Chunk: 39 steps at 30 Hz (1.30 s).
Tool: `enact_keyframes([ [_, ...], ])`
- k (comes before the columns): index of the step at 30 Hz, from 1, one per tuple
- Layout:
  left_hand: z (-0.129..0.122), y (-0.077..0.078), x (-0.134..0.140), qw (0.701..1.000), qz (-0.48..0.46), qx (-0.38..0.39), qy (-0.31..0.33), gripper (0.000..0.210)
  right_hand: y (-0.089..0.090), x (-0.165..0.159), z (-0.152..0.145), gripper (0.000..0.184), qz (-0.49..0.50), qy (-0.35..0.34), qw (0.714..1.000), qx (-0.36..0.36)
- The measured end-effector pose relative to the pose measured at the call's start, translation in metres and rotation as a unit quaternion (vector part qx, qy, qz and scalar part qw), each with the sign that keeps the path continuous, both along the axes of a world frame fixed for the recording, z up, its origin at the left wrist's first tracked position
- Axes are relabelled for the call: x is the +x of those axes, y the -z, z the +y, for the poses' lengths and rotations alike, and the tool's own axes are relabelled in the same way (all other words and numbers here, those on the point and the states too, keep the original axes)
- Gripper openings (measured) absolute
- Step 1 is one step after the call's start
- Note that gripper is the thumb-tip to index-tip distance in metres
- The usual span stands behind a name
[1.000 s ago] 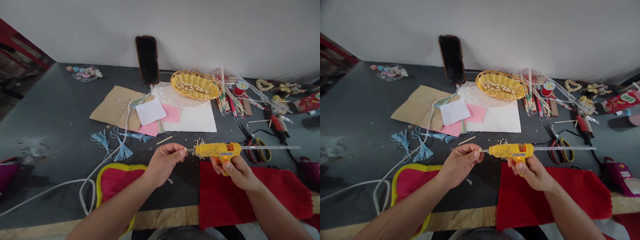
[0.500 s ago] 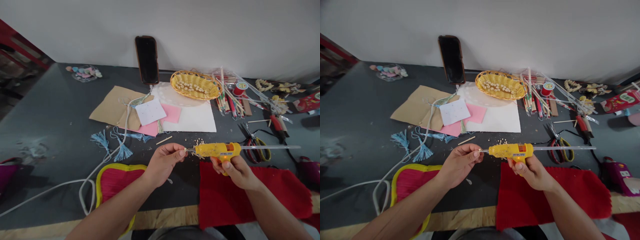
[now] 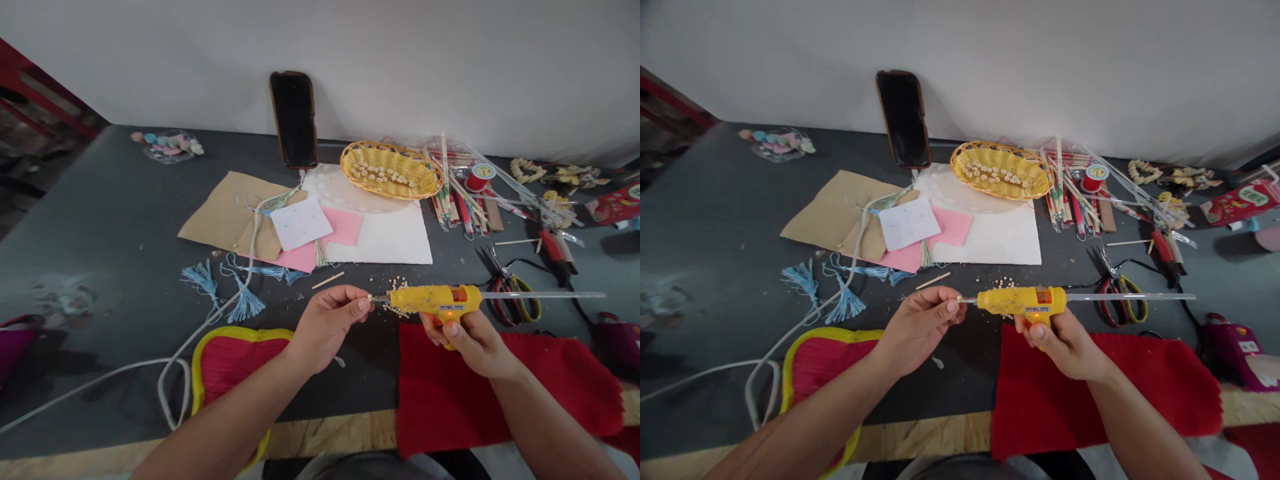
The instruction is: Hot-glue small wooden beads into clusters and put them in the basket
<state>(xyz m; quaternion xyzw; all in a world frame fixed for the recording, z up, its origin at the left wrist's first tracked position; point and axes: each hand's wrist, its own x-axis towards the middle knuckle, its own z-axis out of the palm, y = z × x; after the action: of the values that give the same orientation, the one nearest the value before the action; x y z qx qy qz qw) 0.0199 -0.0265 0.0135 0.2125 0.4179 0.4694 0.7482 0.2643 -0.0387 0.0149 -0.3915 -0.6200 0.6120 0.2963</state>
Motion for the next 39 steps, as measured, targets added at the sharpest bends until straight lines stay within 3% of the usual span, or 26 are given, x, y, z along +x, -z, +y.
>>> enact_keyframes([
  [39, 0.0010, 0.0013, -0.0001, 1.000, 0.001, 0.010, -0.005, 0.019, 0.0008, 0.0023, -0.0001, 0.036, -0.003, 0.004, 1.000, -0.013],
])
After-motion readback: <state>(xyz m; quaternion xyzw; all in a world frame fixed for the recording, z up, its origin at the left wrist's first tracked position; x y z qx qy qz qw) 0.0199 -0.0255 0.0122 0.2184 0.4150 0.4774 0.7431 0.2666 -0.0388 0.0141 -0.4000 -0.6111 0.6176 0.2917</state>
